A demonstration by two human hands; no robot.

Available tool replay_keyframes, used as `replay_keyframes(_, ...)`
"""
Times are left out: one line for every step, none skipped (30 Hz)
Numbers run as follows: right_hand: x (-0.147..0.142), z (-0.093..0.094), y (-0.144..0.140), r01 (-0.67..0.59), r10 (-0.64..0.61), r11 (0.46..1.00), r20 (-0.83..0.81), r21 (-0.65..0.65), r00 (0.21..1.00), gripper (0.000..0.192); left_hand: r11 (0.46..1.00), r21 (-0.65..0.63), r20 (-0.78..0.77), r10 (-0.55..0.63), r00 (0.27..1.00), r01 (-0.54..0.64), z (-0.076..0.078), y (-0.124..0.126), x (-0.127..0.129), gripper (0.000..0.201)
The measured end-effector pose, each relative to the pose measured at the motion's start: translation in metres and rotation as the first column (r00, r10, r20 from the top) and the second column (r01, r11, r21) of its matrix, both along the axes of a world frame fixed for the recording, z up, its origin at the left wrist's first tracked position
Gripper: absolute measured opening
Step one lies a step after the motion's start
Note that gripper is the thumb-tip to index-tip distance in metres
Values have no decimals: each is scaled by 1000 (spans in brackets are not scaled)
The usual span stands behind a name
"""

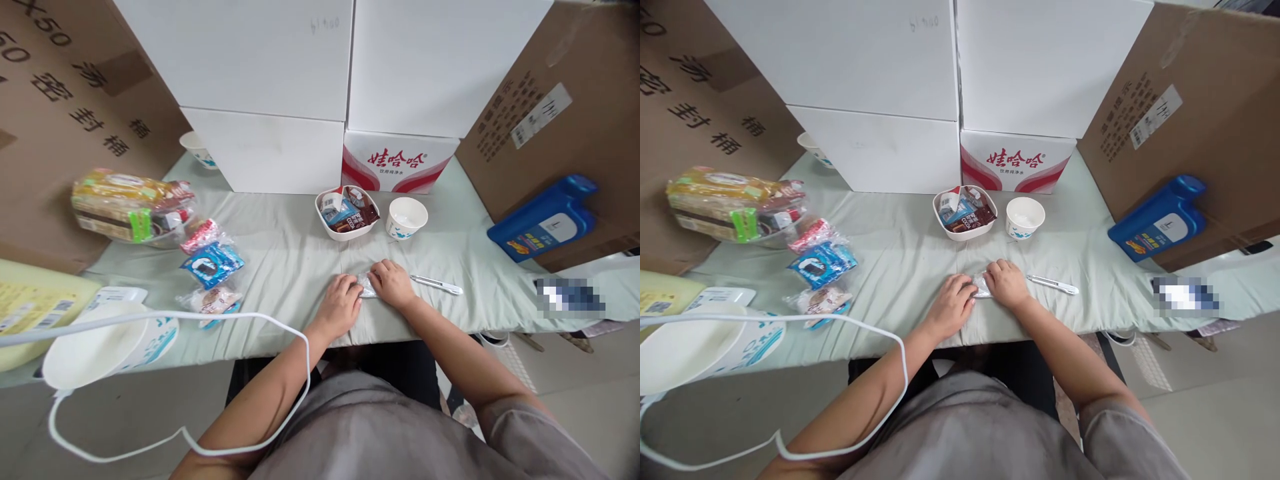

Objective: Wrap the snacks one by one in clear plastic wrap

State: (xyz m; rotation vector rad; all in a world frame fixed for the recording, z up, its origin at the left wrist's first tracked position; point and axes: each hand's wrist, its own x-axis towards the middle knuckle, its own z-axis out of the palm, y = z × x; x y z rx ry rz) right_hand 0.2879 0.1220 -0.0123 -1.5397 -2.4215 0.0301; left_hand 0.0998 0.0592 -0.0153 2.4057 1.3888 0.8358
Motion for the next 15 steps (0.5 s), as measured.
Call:
replay_keyframes(3,2,3,49,-49,999,-10,4,999,21,1000,2,-9,-9,1000,9,0,0,0,25)
replay_keyframes(7,5,5,108,-108,994,-24,16,994,20,1000,2,-16,-17,1000,17,-1,0,1,26)
replay_keyframes(10,8,7,166,-164,985,-46,37,985,19,1000,1,-22,-21,1000,21,-1,1,1,26)
replay_keyframes(13,11,7,200,-195,978,-75,63,978,19,1000,-1,-26,-22,999,22,-1,1,1,26)
replay_keyframes(14,15,5,193,-184,977,-104,85,977,20,1000,-3,-27,-21,999,21,-1,1,1,26)
replay_keyframes(14,18,0,137,-124,986,-125,98,984,20,1000,-5,-25,-22,999,22,-2,1,1,27)
replay_keyframes(13,20,-6,37,-25,995,-128,95,991,21,1000,-6,-20,-24,1000,24,-2,0,1,27)
replay_keyframes(9,20,-13,-76,84,994,-115,77,990,22,1000,-4,-12,-22,1000,22,-2,0,1,28)
replay_keyframes(5,20,-21,-176,180,983,-92,46,979,24,1000,0,2,-15,1000,15,-2,0,0,28)
replay_keyframes(1,18,-27,-243,243,970,-65,11,968,27,1000,6,21,-4,1000,4,-2,-1,0,29)
replay_keyframes(-2,15,-32,-272,271,962,-44,-20,962,29,1000,11,44,9,999,-10,-2,-1,-1,29)
replay_keyframes(-4,13,-35,-278,276,960,-35,-44,960,30,1000,16,69,23,997,-24,-3,-2,-1,30)
replay_keyframes(-4,12,-35,-273,270,960,-48,-60,962,30,999,19,94,35,995,-37,-3,-2,-2,29)
replay_keyframes(-1,12,-31,-270,264,961,-83,-63,961,29,999,18,113,45,993,-47,-3,-2,-3,28)
replay_keyframes(4,15,-24,-267,259,962,-132,-49,957,28,999,12,124,50,991,-52,-3,-2,-3,26)
